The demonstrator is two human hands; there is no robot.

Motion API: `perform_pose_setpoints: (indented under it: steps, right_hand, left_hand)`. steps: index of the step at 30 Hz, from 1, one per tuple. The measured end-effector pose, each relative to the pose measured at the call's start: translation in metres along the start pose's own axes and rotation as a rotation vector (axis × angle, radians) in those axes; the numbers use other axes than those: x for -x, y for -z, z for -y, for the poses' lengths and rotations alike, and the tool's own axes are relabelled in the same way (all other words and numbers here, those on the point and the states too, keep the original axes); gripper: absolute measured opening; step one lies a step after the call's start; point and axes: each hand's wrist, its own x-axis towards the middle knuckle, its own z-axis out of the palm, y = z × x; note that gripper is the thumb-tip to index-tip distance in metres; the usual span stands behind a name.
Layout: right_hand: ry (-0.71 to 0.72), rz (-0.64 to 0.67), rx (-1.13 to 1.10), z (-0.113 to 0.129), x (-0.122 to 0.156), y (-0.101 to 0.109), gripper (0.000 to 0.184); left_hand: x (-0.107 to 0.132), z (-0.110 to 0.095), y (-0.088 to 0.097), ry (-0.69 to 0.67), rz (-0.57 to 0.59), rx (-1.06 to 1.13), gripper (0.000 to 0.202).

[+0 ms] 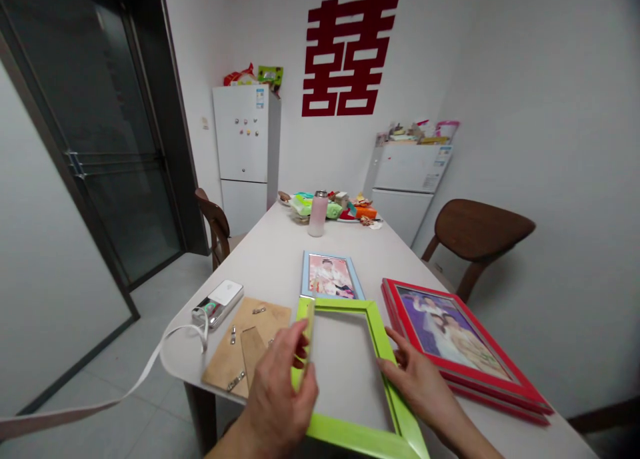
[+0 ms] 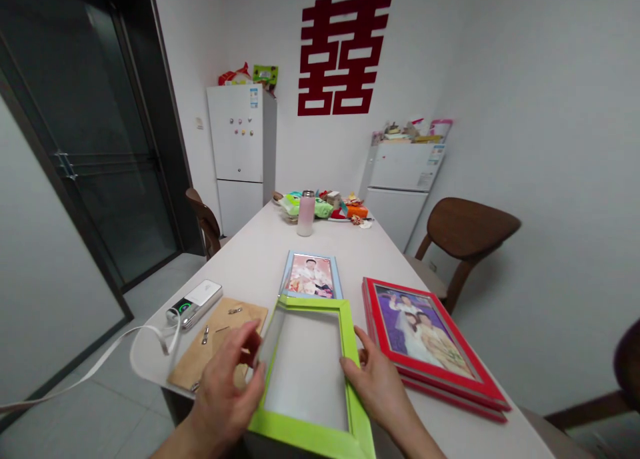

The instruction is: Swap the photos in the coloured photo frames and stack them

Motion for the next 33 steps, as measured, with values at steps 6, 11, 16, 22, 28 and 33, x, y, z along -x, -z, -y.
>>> perform_pose_setpoints:
  steps: [6,11,16,22,28,33]
  right_hand:
    - [0.116,-0.051,0.467,-0.015,-0.004,-0.004,0.056]
    - [0.162,-0.026,0.647,-0.016,-0.003,-0.007,0.049]
    - [0.176,-0.001,0.729,-0.015,-0.001,-0.009,0.041]
    - [0.317,-0.137,0.690,-0.010,0.003,-0.010,0.035]
    - [0.250,0.080,0.107,0.005,0.005,-0.041,0.044]
    - [-0.003,0.248,-0.343,0.020,0.000,-0.071,0.060]
  left_hand:
    - [0.013,0.045,0.036,0.411,-0.056,0.100,0.048]
    - [0.025,0.068,0.040,0.497,0.088,0.056,0.044]
    - [0.025,0.066,0.038,0.410,0.176,-0.209,0.039]
    - [0.025,0.072,0.038,0.323,0.252,-0.436,0.038]
    - [0.027,0.068,0.033,0.231,0.233,-0.485,0.036]
    - [0.028,0.066,0.030,0.201,0.258,-0.488,0.037]
